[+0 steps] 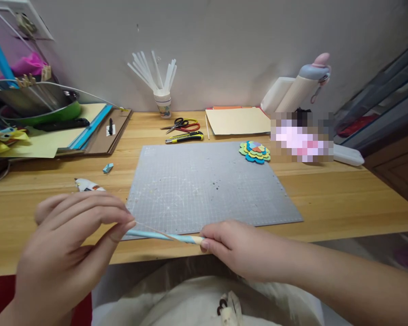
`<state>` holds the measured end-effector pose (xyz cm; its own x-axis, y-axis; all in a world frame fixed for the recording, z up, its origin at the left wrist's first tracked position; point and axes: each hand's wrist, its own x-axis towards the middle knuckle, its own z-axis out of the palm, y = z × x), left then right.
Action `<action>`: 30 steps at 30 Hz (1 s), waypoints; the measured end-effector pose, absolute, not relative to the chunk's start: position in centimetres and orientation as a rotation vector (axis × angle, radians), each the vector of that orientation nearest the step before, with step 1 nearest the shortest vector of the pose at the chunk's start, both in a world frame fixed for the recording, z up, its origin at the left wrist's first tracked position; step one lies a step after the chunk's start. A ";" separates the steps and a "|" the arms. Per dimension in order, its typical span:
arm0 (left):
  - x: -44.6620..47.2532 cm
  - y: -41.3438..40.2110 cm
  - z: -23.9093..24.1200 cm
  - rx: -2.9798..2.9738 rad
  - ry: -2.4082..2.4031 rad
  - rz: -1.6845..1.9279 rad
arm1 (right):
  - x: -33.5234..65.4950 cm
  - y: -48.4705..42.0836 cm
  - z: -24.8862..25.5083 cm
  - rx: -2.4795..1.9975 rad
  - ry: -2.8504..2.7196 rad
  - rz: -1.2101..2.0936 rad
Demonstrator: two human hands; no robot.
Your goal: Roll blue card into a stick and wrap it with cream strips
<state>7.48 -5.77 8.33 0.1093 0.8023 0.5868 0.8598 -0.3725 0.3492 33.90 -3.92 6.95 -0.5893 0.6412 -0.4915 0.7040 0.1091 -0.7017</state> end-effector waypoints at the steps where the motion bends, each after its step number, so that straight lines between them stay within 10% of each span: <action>1: 7.5 -5.6 8.4 -2.335 -1.646 -1.078 | 33.9 -3.8 7.0 1.380 2.336 -1.455; 30: 7.8 -3.3 6.1 -2.534 -2.077 -1.036 | 36.4 -4.6 6.3 1.089 3.039 -0.160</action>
